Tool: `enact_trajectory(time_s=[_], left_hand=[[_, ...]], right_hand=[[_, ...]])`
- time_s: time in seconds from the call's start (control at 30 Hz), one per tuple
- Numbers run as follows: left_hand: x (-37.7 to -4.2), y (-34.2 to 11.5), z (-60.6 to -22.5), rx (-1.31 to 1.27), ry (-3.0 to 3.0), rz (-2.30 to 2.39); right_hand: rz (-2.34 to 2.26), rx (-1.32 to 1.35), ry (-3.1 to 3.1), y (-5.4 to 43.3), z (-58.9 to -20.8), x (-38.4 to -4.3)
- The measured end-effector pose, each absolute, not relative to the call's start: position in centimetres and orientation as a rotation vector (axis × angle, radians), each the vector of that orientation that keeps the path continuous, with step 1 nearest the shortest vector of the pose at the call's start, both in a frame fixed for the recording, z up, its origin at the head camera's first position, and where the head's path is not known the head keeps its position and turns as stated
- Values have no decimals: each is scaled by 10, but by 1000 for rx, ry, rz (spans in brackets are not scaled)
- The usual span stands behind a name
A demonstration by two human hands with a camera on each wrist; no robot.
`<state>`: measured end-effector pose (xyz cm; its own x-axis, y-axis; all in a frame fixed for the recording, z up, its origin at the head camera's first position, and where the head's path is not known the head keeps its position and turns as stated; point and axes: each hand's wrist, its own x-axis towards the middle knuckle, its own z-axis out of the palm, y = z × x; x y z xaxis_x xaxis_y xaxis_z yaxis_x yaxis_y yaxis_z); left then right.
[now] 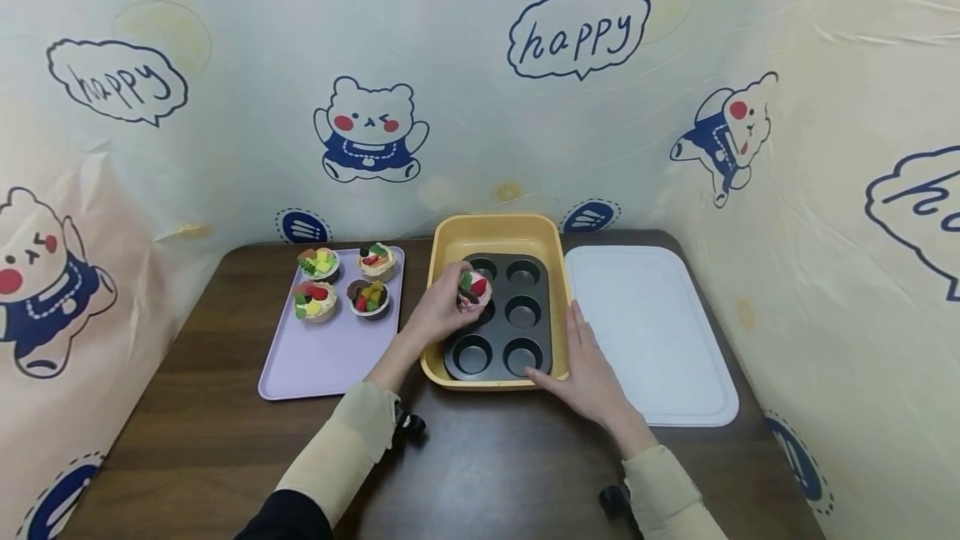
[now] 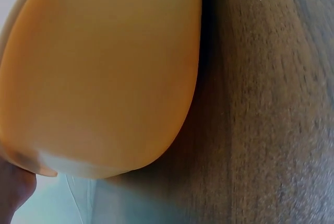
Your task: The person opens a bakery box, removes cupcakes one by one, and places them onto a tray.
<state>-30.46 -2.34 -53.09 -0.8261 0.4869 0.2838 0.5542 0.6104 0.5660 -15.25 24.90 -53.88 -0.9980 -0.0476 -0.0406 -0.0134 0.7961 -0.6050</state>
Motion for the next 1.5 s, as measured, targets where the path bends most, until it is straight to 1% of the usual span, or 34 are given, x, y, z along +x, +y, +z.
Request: enact_trajectory(time_s=[0.3,0.57,0.9,1.23,1.5], left_hand=[[-306,-25,-531,-847,-2658,-1104],[-306,-27,-535,-765,-2578,-1296],[-310,-28,-533,-693,-2503,-1346],[-297,-44,-530,-555,-2494,-1626],[-287,-59,-504,-400,-2299,-2067]], right_hand=[[-1001,-53,2921,248,-537,-152],[-999,-49,2931,248,-537,-151],[-1000,-49,2943,250,-539,-152],[-1017,-52,2926,248,-541,-150],[-1009,-54,2928,250,-540,-153]])
